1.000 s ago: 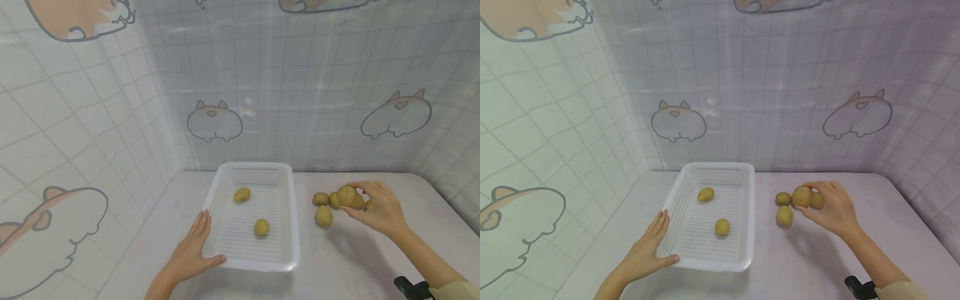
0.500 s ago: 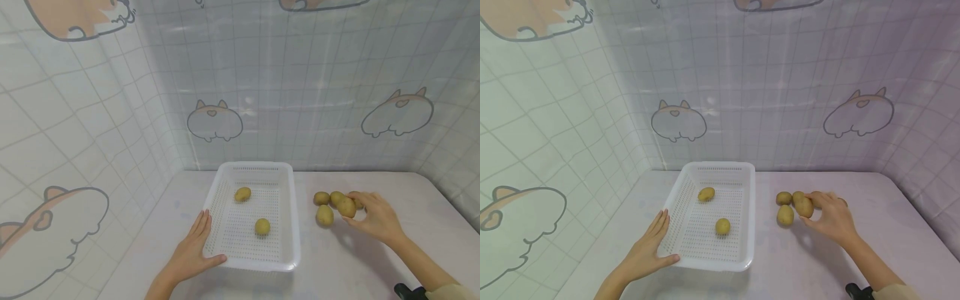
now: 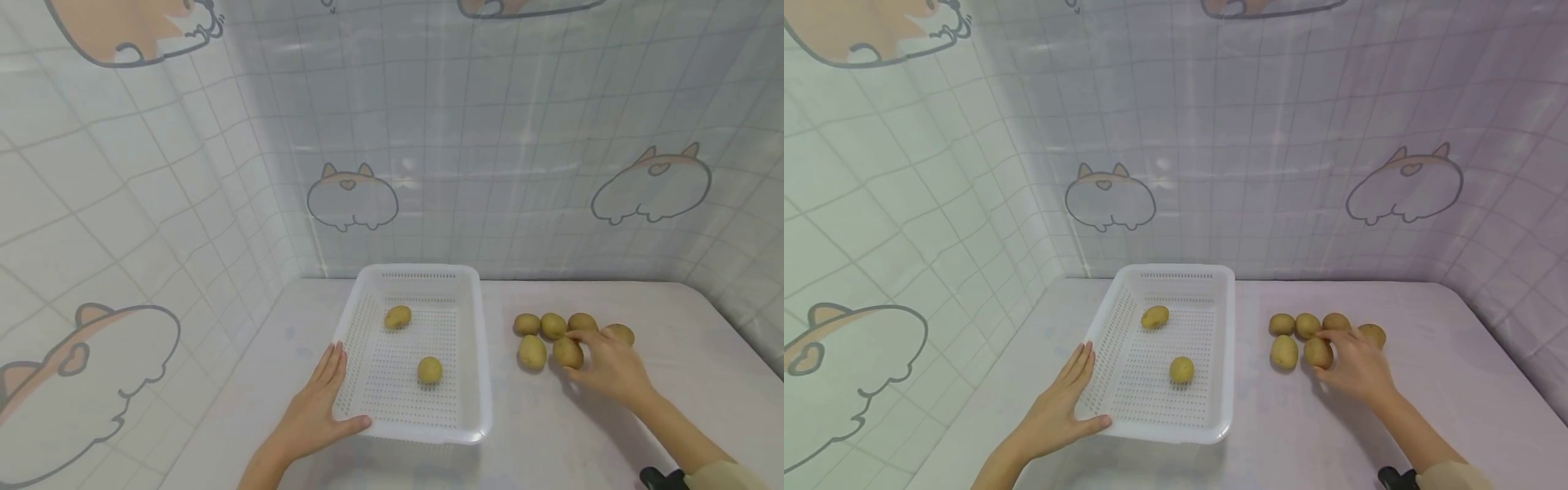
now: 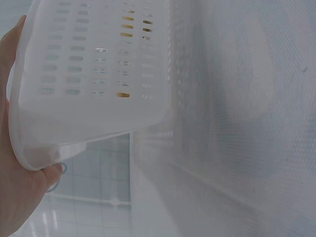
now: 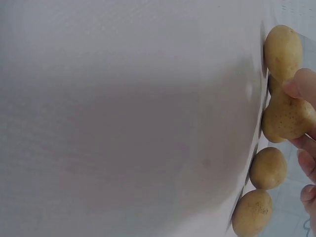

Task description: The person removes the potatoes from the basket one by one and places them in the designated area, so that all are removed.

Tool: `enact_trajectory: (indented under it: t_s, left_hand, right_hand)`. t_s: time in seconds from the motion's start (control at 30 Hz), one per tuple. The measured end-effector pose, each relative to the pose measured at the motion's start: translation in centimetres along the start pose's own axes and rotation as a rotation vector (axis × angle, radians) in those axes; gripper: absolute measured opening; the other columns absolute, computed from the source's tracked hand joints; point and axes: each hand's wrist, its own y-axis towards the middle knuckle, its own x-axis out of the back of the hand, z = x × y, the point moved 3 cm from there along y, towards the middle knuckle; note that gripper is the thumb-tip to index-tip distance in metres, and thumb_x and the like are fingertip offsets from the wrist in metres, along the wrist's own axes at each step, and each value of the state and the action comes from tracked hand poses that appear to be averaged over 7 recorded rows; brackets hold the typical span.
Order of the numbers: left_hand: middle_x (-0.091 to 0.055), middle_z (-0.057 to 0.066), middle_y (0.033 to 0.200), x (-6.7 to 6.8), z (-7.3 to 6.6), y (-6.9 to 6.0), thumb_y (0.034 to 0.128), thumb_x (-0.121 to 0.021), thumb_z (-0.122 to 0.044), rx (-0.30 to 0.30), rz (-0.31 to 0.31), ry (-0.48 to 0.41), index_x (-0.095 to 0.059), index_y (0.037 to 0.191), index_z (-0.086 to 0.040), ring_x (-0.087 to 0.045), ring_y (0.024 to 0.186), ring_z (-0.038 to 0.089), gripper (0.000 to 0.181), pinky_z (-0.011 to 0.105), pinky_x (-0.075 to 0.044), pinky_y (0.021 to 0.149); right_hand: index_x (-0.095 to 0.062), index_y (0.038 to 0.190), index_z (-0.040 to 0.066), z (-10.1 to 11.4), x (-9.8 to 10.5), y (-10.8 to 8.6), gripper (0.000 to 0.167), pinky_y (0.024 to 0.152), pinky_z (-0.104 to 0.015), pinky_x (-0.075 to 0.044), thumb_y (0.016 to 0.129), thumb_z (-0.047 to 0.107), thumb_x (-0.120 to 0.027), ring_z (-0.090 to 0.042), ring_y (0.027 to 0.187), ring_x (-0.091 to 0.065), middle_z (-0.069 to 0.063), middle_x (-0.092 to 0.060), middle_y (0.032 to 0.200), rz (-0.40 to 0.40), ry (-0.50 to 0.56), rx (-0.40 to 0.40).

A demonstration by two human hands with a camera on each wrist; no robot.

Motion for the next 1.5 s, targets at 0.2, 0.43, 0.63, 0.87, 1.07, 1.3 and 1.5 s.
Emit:
enact_trajectory:
  t_s: [0.2,0.43,0.63,0.87,1.07,1.3,1.5]
  left_hand:
    - [-0.012,0.02,0.158,0.0,0.0,0.0,0.0747,-0.072,-0.059,-0.002,0.0,0.001,-0.022,0.148,0.009,-0.01,0.145,0.034,0.112,0.047,-0.024,0.11]
    - [-0.012,0.02,0.158,0.0,0.0,0.0,0.0751,-0.072,-0.059,0.005,0.008,-0.003,-0.022,0.148,0.009,-0.01,0.145,0.036,0.111,0.048,-0.024,0.11]
    - [-0.011,0.02,0.158,0.1,-0.1,0.0,0.0751,-0.072,-0.059,0.015,0.017,-0.009,-0.021,0.148,0.009,-0.008,0.145,0.035,0.112,0.048,-0.023,0.11]
    - [-0.009,0.02,0.158,0.1,-0.1,0.1,0.0757,-0.069,-0.063,0.023,0.03,-0.021,-0.02,0.148,0.009,-0.004,0.146,0.032,0.113,0.048,-0.021,0.111]
    - [-0.009,0.02,0.158,0.1,-0.1,0.1,0.0757,-0.067,-0.066,0.024,0.031,-0.021,-0.019,0.148,0.009,-0.004,0.146,0.032,0.115,0.048,-0.021,0.111]
    - [-0.009,0.019,0.158,0.1,-0.1,0.0,0.0757,-0.068,-0.065,0.025,0.029,-0.02,-0.02,0.148,0.009,-0.004,0.146,0.032,0.114,0.048,-0.022,0.111]
    - [-0.008,0.019,0.159,0.1,-0.1,0.0,0.0757,-0.068,-0.065,0.035,0.037,-0.031,-0.019,0.148,0.008,-0.004,0.146,0.031,0.114,0.048,-0.022,0.111]
  right_hand:
    - [-0.068,0.109,-0.001,0.1,-0.6,0.2,0.058,0.061,-0.048,-0.052,0.061,0.027,-0.085,-0.036,0.093,-0.056,-0.016,-0.068,0.102,0.041,-0.006,-0.005]
    - [-0.068,0.111,0.002,0.4,-0.9,0.2,0.058,0.064,-0.048,-0.051,0.063,0.029,-0.086,-0.034,0.09,-0.058,-0.015,-0.069,0.103,0.064,-0.016,0.006]
    - [-0.068,0.116,0.004,-0.1,-1.0,0.3,0.064,0.057,-0.046,-0.052,0.065,0.037,-0.087,-0.041,0.097,-0.057,-0.018,-0.068,0.11,0.091,-0.014,-0.019]
    - [-0.067,0.117,0.004,-0.1,-0.6,0.0,0.063,0.064,-0.059,-0.051,0.066,0.037,-0.086,-0.054,0.104,-0.053,-0.024,-0.067,0.11,0.081,-0.028,0.007]
    - [-0.067,0.118,0.007,0.2,0.0,0.1,0.065,0.055,-0.05,-0.051,0.067,0.041,-0.085,-0.046,0.102,-0.054,-0.02,-0.066,0.115,0.075,-0.006,-0.009]
    - [-0.064,0.112,0.013,0.4,1.1,0.3,0.062,0.064,-0.047,-0.045,0.064,0.046,-0.087,-0.028,0.084,-0.055,-0.006,-0.073,0.094,-0.107,0.046,0.018]
    - [-0.065,0.113,0.015,1.1,1.6,0.8,0.066,0.066,-0.041,-0.04,0.058,0.039,-0.091,-0.021,0.08,-0.054,-0.004,-0.072,0.092,-0.223,0.069,0.101]
